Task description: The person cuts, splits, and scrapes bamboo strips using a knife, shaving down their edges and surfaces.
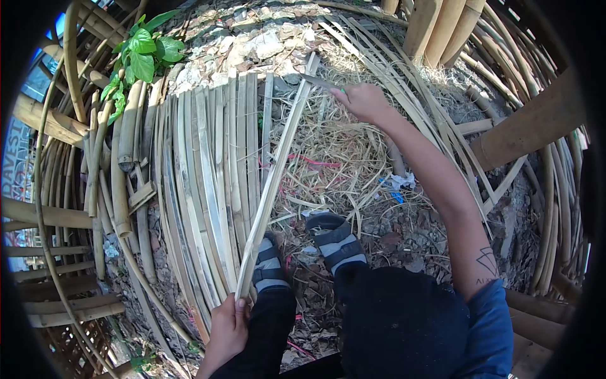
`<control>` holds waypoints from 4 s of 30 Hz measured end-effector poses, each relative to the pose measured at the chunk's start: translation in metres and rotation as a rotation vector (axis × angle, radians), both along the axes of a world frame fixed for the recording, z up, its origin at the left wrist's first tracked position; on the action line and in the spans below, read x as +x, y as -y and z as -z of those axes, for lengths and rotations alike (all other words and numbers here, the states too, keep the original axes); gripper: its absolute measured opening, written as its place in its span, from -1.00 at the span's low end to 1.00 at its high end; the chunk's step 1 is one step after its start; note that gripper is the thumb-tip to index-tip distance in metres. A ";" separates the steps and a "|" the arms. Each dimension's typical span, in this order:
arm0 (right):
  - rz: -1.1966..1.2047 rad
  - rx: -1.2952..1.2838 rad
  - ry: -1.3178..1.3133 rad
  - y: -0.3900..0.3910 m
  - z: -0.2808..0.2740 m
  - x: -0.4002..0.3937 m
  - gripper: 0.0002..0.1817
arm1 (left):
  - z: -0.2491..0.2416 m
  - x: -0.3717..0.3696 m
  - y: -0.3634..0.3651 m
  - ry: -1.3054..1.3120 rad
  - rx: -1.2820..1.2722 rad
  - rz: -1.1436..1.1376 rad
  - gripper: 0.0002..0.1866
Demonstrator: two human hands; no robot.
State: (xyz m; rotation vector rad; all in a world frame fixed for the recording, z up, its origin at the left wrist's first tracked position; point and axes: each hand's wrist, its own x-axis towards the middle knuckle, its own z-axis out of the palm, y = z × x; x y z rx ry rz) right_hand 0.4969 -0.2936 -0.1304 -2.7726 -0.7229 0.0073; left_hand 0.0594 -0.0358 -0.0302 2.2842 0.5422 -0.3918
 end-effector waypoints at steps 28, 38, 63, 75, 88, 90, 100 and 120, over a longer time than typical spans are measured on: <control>-0.267 -0.044 0.086 -0.024 0.015 -0.008 -0.20 | -0.004 0.006 0.005 0.005 0.011 -0.009 -0.63; 0.077 0.007 0.052 0.031 0.016 0.031 -0.15 | -0.006 0.007 0.006 -0.003 0.033 0.039 -0.69; -0.128 0.465 -0.246 0.017 -0.024 -0.137 -0.52 | 0.128 -0.077 -0.160 0.086 0.878 -0.194 -0.70; -0.565 0.857 -0.766 -0.085 0.010 -0.261 -0.55 | 0.064 0.094 0.011 0.518 -0.482 -0.334 -0.73; 0.590 0.082 0.103 0.126 0.099 -0.135 -0.67 | 0.128 0.150 -0.048 0.541 -0.096 -0.086 -0.82; 0.588 0.002 -0.025 0.131 0.098 -0.135 -0.61 | 0.139 0.148 -0.045 0.576 -0.047 -0.029 -0.85; 0.513 -0.367 -0.331 0.135 0.106 -0.132 -0.41 | 0.176 0.138 -0.047 0.586 -0.004 -0.064 -0.84; 0.062 1.327 -1.136 0.051 -0.019 -0.191 -0.43 | 0.160 0.134 -0.053 0.854 0.007 -0.199 -0.90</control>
